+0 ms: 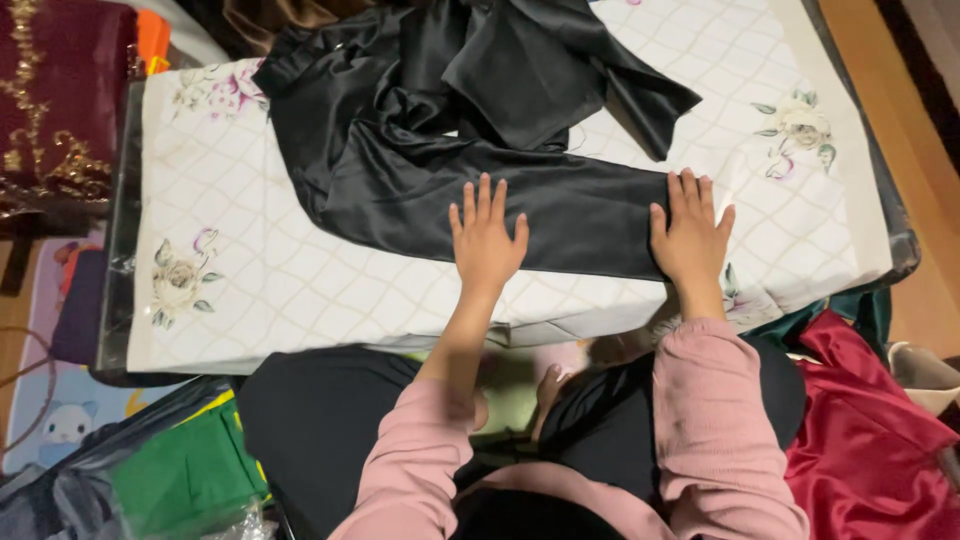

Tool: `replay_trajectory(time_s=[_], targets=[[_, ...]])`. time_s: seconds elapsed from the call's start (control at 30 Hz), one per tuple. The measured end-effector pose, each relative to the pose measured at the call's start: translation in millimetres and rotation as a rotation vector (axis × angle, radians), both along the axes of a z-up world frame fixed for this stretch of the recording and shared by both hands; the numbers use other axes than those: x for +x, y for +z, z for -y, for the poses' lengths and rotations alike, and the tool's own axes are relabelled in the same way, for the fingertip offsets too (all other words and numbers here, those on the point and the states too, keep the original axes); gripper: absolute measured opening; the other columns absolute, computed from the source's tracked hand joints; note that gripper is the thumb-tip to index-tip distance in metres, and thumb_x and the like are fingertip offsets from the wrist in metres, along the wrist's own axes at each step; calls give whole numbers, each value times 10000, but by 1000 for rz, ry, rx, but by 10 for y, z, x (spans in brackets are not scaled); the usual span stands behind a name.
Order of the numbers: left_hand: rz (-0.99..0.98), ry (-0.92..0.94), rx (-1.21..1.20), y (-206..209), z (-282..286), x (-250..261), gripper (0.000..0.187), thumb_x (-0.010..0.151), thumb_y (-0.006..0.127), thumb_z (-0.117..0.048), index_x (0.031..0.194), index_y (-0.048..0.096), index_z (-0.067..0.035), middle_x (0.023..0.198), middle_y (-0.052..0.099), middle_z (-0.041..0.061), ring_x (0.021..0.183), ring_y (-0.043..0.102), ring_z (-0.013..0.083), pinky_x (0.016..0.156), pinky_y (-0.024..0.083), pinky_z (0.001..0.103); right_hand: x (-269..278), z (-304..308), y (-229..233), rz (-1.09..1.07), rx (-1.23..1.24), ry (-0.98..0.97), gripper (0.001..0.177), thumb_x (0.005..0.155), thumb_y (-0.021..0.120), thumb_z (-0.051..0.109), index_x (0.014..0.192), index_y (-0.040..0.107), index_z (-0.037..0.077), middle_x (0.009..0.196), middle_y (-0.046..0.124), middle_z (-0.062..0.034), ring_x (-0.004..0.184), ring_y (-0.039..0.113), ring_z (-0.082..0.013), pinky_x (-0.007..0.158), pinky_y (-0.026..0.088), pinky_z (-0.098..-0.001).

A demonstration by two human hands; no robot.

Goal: Folding a black satin garment on a flat surface

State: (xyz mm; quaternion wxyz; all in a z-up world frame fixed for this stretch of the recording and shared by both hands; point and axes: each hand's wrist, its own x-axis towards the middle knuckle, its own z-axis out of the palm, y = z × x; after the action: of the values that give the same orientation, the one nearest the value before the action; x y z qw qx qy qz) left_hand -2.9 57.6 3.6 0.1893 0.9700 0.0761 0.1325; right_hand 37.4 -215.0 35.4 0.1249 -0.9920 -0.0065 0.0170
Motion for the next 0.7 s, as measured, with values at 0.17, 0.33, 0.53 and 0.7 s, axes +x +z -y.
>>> replay_trajectory(time_s=[0.17,0.33,0.53,0.7], targets=[[-7,7,0,-5,4,-12,630,962,521,-445,1529,471,-175,1647,363,99,1531,308,326,1223,205,588,10,24,-62,11,-4,2,603,1099,300,472,1650,266,230,1718,219,-26,1587,117,-247,1217,91,-674],[-21,14,8,-70,-10,5,635,962,516,-456,1532,464,-183,1653,353,91,1539,297,314,1231,194,584,12,29,-150,8,-11,11,603,1099,307,469,1652,262,233,1720,213,-27,1587,113,-248,1213,92,-676],[-24,-12,-30,-9,-12,-18,619,988,492,-442,1541,457,-166,1657,342,110,1548,271,320,1232,163,585,-247,-367,16,562,-69,266,506,997,632,209,1477,606,50,1469,590,-215,1430,453,-373,1140,273,-619],[-56,-11,-26,4,-4,-16,625,987,491,-439,1547,445,-166,1666,323,116,1555,254,315,1238,150,585,-168,-386,-66,98,50,320,516,1084,422,400,1586,415,281,1681,330,-52,1560,248,-270,1236,167,-601]])
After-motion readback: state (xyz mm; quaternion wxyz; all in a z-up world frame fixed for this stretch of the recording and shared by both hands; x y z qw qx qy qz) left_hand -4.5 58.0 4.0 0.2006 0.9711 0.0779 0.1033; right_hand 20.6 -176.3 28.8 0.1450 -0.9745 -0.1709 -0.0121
